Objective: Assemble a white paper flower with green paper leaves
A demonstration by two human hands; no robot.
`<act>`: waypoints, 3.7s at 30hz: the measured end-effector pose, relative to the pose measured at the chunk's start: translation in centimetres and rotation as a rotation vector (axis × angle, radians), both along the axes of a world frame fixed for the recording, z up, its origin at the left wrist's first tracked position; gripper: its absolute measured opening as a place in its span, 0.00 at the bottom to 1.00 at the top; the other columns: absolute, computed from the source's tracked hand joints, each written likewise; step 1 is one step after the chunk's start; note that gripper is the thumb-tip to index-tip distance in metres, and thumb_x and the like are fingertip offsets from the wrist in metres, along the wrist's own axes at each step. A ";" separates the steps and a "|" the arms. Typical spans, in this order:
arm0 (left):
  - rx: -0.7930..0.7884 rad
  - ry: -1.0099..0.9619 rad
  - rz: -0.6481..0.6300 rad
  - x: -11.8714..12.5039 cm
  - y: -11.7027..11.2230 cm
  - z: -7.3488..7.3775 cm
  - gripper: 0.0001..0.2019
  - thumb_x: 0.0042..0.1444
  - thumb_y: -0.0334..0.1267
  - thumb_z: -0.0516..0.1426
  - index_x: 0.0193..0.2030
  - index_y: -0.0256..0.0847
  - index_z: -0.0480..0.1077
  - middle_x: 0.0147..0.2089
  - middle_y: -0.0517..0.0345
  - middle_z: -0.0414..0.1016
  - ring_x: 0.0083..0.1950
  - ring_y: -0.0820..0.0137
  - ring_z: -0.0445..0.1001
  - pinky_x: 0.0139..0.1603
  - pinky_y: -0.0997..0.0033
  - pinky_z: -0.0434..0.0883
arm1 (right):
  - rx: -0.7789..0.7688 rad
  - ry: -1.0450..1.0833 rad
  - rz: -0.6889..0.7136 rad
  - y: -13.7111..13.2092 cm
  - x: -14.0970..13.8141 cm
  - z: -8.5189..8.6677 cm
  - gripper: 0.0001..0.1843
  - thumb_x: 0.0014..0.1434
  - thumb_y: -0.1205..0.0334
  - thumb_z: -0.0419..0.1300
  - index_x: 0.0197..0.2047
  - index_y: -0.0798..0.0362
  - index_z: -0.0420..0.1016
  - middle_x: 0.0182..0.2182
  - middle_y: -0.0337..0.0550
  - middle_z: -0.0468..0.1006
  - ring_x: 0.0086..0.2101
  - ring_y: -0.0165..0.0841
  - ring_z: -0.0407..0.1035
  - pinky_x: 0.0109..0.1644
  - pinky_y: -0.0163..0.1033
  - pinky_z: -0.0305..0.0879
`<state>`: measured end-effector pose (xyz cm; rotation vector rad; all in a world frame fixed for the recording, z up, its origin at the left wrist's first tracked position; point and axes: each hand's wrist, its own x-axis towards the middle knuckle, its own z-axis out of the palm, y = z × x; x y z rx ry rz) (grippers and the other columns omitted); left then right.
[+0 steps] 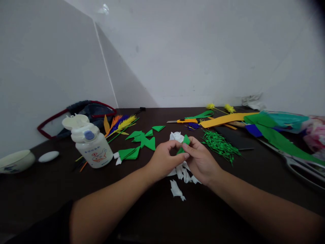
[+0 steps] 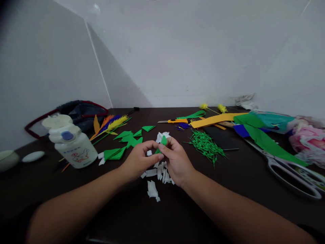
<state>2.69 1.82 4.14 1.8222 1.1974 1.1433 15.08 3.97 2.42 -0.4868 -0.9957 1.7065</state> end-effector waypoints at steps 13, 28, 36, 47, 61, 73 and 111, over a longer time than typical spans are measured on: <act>-0.098 -0.096 0.065 -0.2 0.4 -0.1 0.04 0.47 0.34 0.55 0.25 0.36 0.67 0.24 0.60 0.68 0.27 0.75 0.63 0.29 0.74 0.60 | 0.010 0.016 -0.142 1.2 1.0 0.1 0.06 0.46 0.67 0.60 0.23 0.52 0.65 0.24 0.34 0.63 0.27 0.28 0.59 0.32 0.36 0.56; -0.234 -0.371 -0.102 -0.4 0.5 -0.1 0.06 0.47 0.30 0.52 0.22 0.37 0.66 0.23 0.60 0.69 0.30 0.73 0.67 0.36 0.71 0.62 | 0.247 -0.239 -0.005 0.8 1.1 0.0 0.04 0.47 0.65 0.61 0.30 0.51 0.74 0.26 0.38 0.71 0.27 0.29 0.63 0.34 0.39 0.61; -0.178 -0.166 -0.036 -0.7 0.3 0.1 0.07 0.47 0.38 0.56 0.29 0.37 0.69 0.24 0.61 0.67 0.26 0.76 0.62 0.29 0.74 0.60 | 0.190 -0.219 -0.028 1.2 1.3 -0.2 0.03 0.46 0.66 0.62 0.27 0.52 0.72 0.25 0.37 0.70 0.28 0.28 0.63 0.37 0.39 0.60; 0.013 0.111 -0.035 -0.5 0.0 0.5 0.12 0.53 0.38 0.51 0.25 0.37 0.71 0.25 0.58 0.72 0.29 0.74 0.66 0.32 0.74 0.62 | 0.120 -0.150 0.026 0.7 1.0 0.5 0.08 0.45 0.63 0.63 0.24 0.52 0.65 0.21 0.36 0.66 0.24 0.29 0.62 0.27 0.39 0.59; -0.017 0.068 0.054 -0.4 0.1 0.5 0.08 0.50 0.37 0.54 0.25 0.37 0.70 0.25 0.59 0.71 0.30 0.73 0.66 0.33 0.72 0.63 | 0.154 -0.213 -0.070 0.8 1.0 0.1 0.04 0.46 0.65 0.62 0.23 0.53 0.70 0.21 0.36 0.69 0.25 0.28 0.61 0.33 0.38 0.57; -0.296 -0.321 -0.191 -0.6 0.7 -0.3 0.09 0.49 0.29 0.48 0.24 0.37 0.68 0.22 0.57 0.71 0.29 0.72 0.68 0.40 0.69 0.65 | 0.223 -0.212 0.053 0.7 1.1 -0.2 0.02 0.49 0.63 0.60 0.28 0.52 0.72 0.22 0.38 0.70 0.23 0.29 0.63 0.28 0.39 0.58; 0.569 0.829 0.077 -1.6 0.0 0.3 0.07 0.51 0.35 0.50 0.25 0.42 0.67 0.27 0.63 0.70 0.37 0.70 0.65 0.55 0.53 0.42 | 0.358 -0.833 0.122 2.3 2.9 0.1 0.20 0.53 0.48 0.53 0.20 0.55 0.68 0.13 0.37 0.67 0.15 0.24 0.59 0.20 0.31 0.54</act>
